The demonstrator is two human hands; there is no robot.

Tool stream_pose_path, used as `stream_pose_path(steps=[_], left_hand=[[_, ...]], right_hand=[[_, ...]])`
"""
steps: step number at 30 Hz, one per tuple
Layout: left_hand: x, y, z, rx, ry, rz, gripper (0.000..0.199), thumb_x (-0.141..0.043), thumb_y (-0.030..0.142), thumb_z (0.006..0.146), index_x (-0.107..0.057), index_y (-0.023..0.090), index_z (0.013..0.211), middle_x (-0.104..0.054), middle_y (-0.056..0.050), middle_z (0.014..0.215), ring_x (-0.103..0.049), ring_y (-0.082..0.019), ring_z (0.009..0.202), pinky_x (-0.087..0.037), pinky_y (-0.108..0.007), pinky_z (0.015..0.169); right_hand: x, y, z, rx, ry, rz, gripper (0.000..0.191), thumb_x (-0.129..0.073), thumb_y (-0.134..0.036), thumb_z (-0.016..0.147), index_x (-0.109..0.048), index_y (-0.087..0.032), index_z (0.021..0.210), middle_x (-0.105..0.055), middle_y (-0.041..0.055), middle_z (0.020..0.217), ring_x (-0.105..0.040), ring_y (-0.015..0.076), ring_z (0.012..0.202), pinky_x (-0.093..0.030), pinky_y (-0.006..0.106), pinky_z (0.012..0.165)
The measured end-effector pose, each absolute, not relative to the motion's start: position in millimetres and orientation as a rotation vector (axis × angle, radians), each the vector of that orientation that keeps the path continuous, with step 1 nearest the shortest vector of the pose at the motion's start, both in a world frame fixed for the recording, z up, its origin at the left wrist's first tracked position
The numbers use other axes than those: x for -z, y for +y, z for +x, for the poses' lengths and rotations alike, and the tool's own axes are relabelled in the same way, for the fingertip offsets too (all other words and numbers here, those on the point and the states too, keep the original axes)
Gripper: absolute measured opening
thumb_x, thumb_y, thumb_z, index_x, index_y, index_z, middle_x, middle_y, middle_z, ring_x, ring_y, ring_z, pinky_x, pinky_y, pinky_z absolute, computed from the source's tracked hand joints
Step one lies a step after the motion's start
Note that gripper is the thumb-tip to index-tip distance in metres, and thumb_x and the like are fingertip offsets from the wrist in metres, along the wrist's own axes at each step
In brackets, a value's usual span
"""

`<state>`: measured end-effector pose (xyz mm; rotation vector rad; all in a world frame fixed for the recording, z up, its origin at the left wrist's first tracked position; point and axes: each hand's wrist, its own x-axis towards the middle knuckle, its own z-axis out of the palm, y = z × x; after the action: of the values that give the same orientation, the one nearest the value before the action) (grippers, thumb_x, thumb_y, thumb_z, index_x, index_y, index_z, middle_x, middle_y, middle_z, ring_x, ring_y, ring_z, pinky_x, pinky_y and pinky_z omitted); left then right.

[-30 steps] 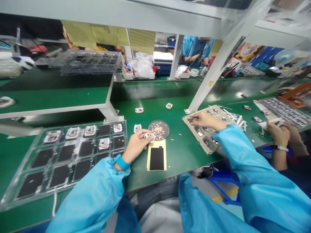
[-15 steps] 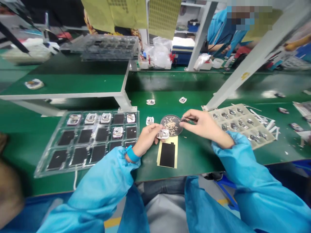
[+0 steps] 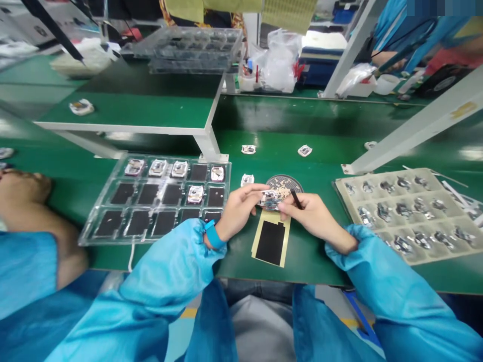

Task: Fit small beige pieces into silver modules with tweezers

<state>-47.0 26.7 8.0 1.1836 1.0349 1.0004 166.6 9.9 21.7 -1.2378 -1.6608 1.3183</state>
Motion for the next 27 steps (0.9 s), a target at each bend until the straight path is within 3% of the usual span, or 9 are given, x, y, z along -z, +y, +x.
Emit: stream_pose_path(steps=[3, 10, 17, 22, 27], left_hand=[[-11.4, 22.6, -47.2, -1.013, 1.052, 1.264, 0.029, -0.062, 0.032, 0.091, -0.077, 0.017, 0.11, -0.074, -0.004, 0.091, -0.054, -0.009, 0.058, -0.046, -0.024, 0.055], [-9.8, 15.1, -46.2, -1.014, 1.011, 1.414, 0.03, -0.062, 0.029, 0.094, -0.072, 0.018, 0.12, -0.075, -0.006, 0.101, -0.062, -0.013, 0.074, -0.048, -0.026, 0.064], [-6.6, 14.2, -44.5, -0.973, 1.036, 1.613, 0.045, -0.076, 0.024, 0.085, -0.068, 0.02, 0.129, -0.075, -0.008, 0.114, -0.062, -0.012, 0.075, -0.045, -0.024, 0.06], [-4.5, 13.8, -44.8, -1.0, 1.069, 1.684, 0.04, -0.074, 0.023, 0.088, -0.071, 0.023, 0.128, -0.077, -0.006, 0.115, -0.065, -0.013, 0.079, -0.045, -0.024, 0.059], [-6.1, 13.6, -44.5, -1.062, 1.093, 1.649, 0.038, -0.078, 0.027, 0.087, -0.075, 0.024, 0.125, -0.079, -0.006, 0.11, -0.07, -0.017, 0.085, -0.052, -0.028, 0.065]], right_hand=[[-17.3, 8.1, 160.0, -1.308, -1.59, -1.272, 0.041, -0.071, -0.05, 0.09, -0.068, -0.018, 0.063, -0.063, -0.001, 0.06, -0.049, 0.0111, 0.057, -0.037, 0.026, 0.06], [-13.6, 10.1, 157.2, -1.329, -1.569, -1.317, 0.044, -0.068, -0.049, 0.092, -0.066, -0.018, 0.062, -0.062, -0.0009, 0.059, -0.048, 0.0101, 0.055, -0.036, 0.026, 0.058], [-9.3, 12.2, 160.7, -1.409, -1.453, -1.273, 0.048, -0.068, -0.054, 0.091, -0.064, -0.018, 0.06, -0.049, -0.0042, 0.049, -0.035, 0.0083, 0.048, -0.027, 0.026, 0.051], [-7.6, 11.6, 160.0, -1.385, -1.43, -1.29, 0.05, -0.068, -0.058, 0.089, -0.062, -0.018, 0.059, -0.049, -0.004, 0.049, -0.037, 0.0089, 0.048, -0.029, 0.026, 0.051], [-6.3, 10.0, 157.2, -1.227, -1.459, -1.312, 0.042, -0.072, -0.053, 0.088, -0.061, -0.019, 0.066, -0.059, -0.0013, 0.063, -0.05, 0.0115, 0.059, -0.04, 0.026, 0.058]])
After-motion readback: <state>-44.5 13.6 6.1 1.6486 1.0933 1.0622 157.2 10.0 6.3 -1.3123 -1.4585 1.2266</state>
